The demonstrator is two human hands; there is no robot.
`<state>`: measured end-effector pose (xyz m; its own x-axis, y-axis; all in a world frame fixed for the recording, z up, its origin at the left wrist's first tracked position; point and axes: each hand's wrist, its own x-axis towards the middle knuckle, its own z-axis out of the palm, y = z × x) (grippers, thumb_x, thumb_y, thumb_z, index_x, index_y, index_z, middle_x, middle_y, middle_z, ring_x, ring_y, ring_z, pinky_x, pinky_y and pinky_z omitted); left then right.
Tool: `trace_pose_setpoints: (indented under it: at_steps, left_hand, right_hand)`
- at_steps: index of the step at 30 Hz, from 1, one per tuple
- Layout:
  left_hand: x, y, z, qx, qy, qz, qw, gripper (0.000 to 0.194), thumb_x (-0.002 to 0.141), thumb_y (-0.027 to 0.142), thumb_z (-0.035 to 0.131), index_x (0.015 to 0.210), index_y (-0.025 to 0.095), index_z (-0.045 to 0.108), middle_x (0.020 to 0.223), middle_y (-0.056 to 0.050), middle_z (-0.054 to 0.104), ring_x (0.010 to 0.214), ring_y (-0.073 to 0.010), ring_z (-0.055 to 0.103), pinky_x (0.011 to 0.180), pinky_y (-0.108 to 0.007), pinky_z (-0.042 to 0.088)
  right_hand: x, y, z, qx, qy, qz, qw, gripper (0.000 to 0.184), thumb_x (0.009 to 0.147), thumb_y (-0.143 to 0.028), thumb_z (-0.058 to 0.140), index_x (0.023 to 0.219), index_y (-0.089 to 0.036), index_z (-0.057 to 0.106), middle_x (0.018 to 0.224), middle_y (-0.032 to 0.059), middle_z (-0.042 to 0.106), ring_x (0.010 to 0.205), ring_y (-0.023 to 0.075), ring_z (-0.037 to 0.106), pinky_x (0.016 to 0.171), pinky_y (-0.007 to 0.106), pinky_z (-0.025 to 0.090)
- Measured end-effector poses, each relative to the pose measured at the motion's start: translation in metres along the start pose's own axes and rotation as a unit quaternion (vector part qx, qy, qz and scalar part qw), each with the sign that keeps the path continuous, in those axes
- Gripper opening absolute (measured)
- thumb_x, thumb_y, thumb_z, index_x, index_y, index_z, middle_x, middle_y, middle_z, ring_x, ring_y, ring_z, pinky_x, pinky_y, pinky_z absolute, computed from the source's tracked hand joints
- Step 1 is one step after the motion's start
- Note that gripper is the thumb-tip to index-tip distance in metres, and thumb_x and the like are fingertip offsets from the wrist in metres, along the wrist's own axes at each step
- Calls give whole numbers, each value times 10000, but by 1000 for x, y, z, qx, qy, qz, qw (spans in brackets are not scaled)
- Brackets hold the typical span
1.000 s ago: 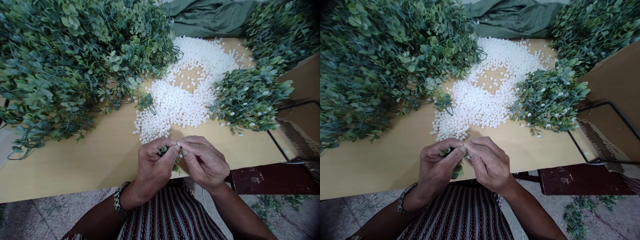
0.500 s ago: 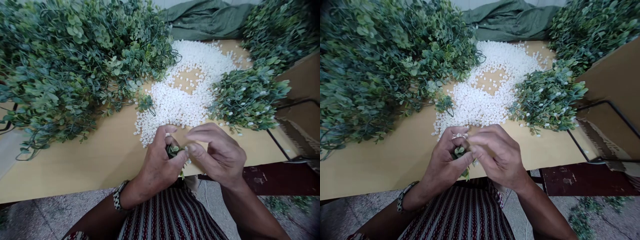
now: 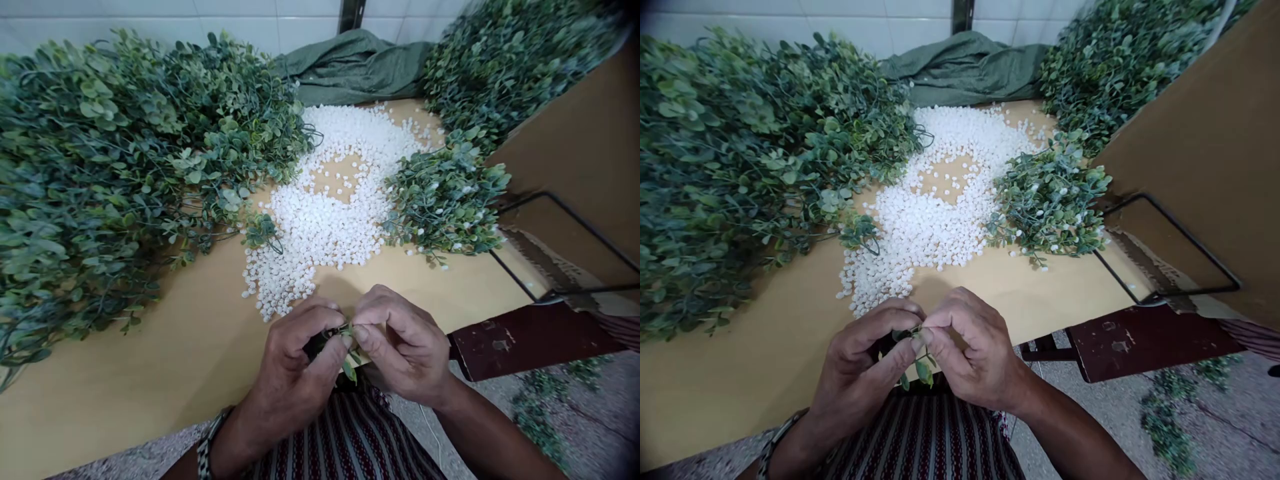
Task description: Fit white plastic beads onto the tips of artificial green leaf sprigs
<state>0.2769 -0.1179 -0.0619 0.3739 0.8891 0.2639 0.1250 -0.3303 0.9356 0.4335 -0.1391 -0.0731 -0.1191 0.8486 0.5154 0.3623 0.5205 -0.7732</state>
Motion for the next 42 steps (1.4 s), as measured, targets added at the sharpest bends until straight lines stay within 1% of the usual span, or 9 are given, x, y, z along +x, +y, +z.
trace_pose_setpoints:
  at_steps: [3,7,11,16,22,27,30,32,42]
  left_hand:
    - [-1,-3,1,-27,-2,-1,1000,140,789,77,589,735,194,641,697,-31,639,680,-163,592,621,-289,477]
    - [-1,-4,-4,-54,25,-78,995,168,807,120,590,674,194,662,675,-26,620,637,-149,567,568,-266,463]
    - [-1,-9,-8,-97,86,-145,981,130,775,137,629,683,204,692,674,-10,592,632,-138,547,575,-249,467]
    - [-2,-17,-9,-136,88,-178,971,110,769,166,655,673,203,694,680,-6,575,656,-132,532,609,-241,459]
    - [-1,-15,-8,-154,88,-201,964,103,795,170,642,712,213,686,693,17,561,642,-100,483,586,-213,402]
    - [0,-12,-7,-160,65,-172,970,154,795,133,619,673,202,681,684,13,563,675,-108,506,625,-224,412]
    - [-1,-12,-6,-169,61,-166,970,164,797,125,612,676,208,686,674,17,558,651,-102,493,600,-223,402]
    - [-1,-12,-6,-174,56,-171,968,165,797,128,615,678,210,693,661,21,552,620,-95,474,571,-219,387]
    - [3,-7,0,-199,73,-172,962,133,714,120,644,635,206,709,591,22,568,559,-98,462,533,-235,381]
  right_hand:
    - [1,4,-4,13,-40,19,999,92,868,-130,540,800,-181,574,668,-7,554,623,115,523,549,256,444]
    - [16,26,-18,-72,-73,-51,993,112,893,-120,506,838,-173,588,706,10,593,667,122,559,566,250,464]
    - [35,51,-21,-284,-110,-89,948,133,885,-115,502,866,-128,633,803,84,647,755,177,578,661,316,466]
    - [45,59,-11,-438,-161,-144,873,227,849,-60,480,696,-156,616,680,54,585,665,173,500,623,313,376]
    - [35,56,-9,-447,-169,-129,869,171,866,-113,498,729,-144,596,715,68,590,689,183,489,643,320,370]
    - [27,54,-9,-352,-163,-99,917,209,880,-106,469,703,-136,574,685,65,577,670,175,508,620,310,401]
    - [24,45,-12,-188,-120,11,975,75,873,-154,535,838,-136,599,730,33,586,672,143,537,609,273,432]
    - [23,38,-14,-61,-90,85,990,75,859,-175,583,925,-163,617,778,15,596,706,127,560,627,257,450]
    - [16,22,-2,283,-11,244,927,82,708,-201,779,739,-229,709,666,-30,640,604,83,555,541,210,459]
